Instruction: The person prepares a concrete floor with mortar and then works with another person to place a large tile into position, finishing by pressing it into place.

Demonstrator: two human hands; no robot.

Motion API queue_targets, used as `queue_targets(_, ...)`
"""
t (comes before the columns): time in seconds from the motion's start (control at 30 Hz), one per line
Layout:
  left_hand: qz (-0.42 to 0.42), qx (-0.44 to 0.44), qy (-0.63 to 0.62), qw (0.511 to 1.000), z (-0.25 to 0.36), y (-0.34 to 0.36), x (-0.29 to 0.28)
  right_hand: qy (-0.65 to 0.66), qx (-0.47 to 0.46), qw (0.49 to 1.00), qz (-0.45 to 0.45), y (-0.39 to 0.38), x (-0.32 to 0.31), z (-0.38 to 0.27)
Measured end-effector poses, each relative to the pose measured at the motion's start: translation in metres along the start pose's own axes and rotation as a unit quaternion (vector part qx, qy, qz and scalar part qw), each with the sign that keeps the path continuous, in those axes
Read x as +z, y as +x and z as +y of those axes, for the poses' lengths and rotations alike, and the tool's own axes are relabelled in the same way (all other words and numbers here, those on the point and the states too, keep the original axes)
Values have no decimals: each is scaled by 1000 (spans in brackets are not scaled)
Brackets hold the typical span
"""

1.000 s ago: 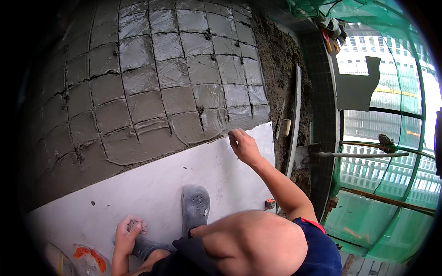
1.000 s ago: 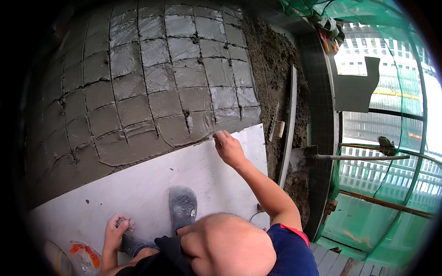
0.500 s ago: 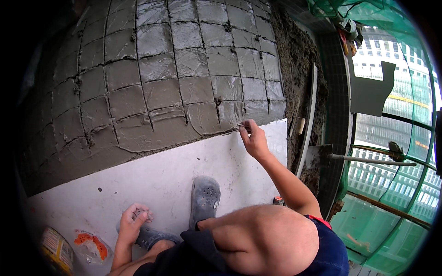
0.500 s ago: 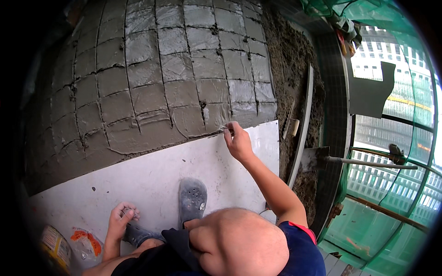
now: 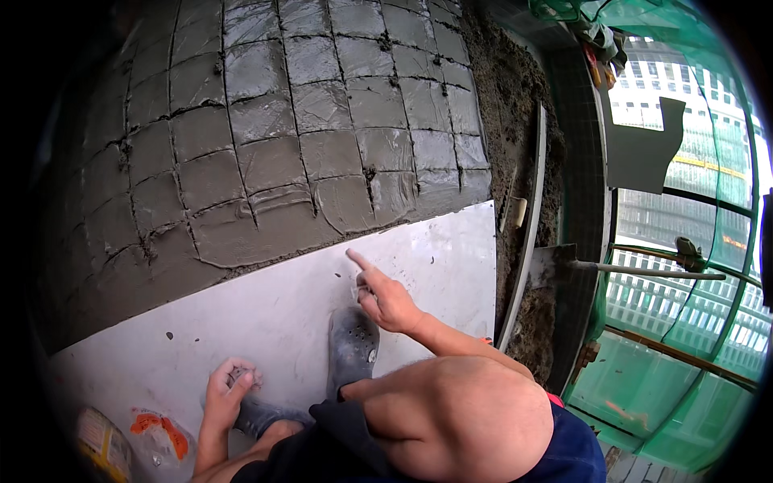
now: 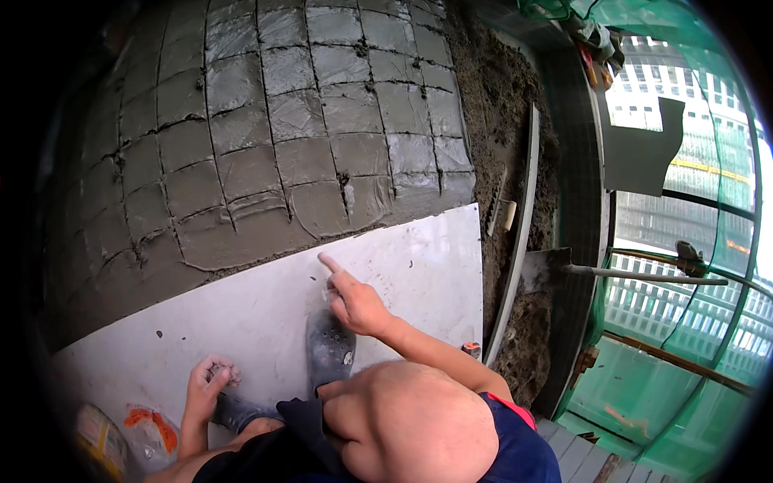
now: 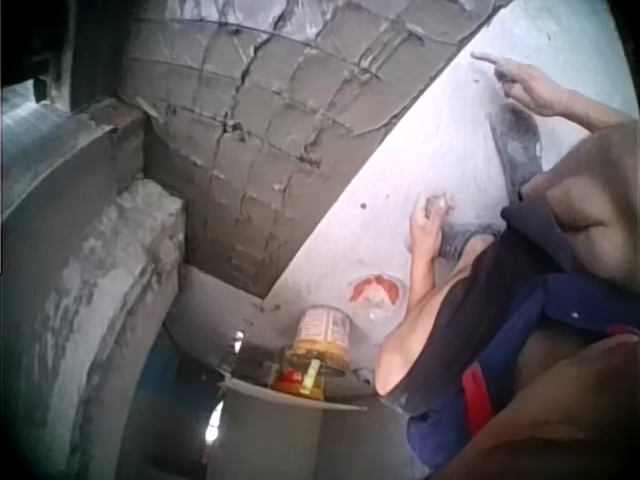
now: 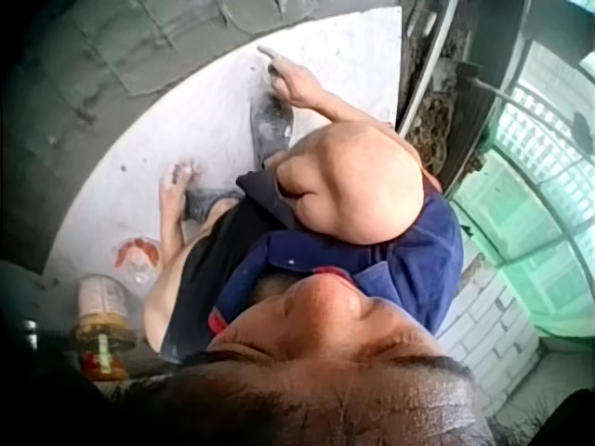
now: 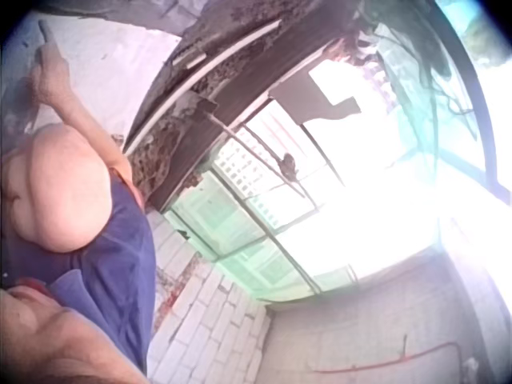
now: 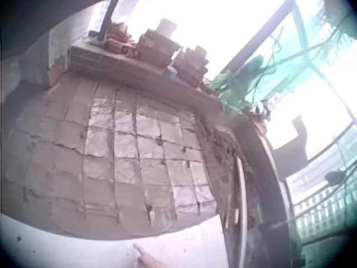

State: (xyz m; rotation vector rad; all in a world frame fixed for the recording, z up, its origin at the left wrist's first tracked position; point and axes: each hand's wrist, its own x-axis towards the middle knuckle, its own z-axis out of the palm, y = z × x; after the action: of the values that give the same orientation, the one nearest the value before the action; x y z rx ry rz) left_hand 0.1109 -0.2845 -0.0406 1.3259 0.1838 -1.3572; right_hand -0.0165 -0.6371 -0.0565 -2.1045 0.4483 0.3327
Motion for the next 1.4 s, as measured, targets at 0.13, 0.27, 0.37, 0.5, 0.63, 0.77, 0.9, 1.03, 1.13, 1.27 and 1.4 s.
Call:
queue_targets(0.13, 21, 10, -8, 1000, 0, -2, -1, -108, 146, 968, 175, 16, -32, 22)
queue_targets(0.27, 21, 7, -21, 1000, -3, -3, 2, -190, 122, 973, 39, 15, -21, 22)
queue_targets(0.37, 20, 7, -10, 1000, -2, -3, 3, -87, -39, 995, -29, 5, 3, 1)
queue_targets(0.5, 33, 17, 5, 999, 3, -5, -1, -73, -12, 990, 122, 9, -12, 2)
queue_targets(0.63, 40, 24, 0, 999, 2, -4, -3, -206, 24, 955, 212, 28, -55, 32)
queue_targets(0.77, 21, 23, -13, 999, -4, -2, 2, -302, -26, 932, 200, 43, -70, 46)
queue_targets(0.9, 20, 12, -14, 1000, -6, -4, 2, -356, -62, 916, 173, 51, -74, 49)
queue_targets(1.03, 44, 12, -2, 999, -3, -7, -2, -367, -50, 920, 131, 53, -75, 54)
queue_targets(1.13, 39, 17, -9, 999, -3, -5, -3, -383, -47, 918, 88, 54, -78, 56)
queue_targets(1.27, 23, 10, -8, 1000, -2, -4, -3, -434, -44, 900, 9, 61, -87, 52)
queue_targets(1.4, 13, 22, 0, 1000, -1, -4, -4, -466, -73, 879, -74, 76, -97, 50)
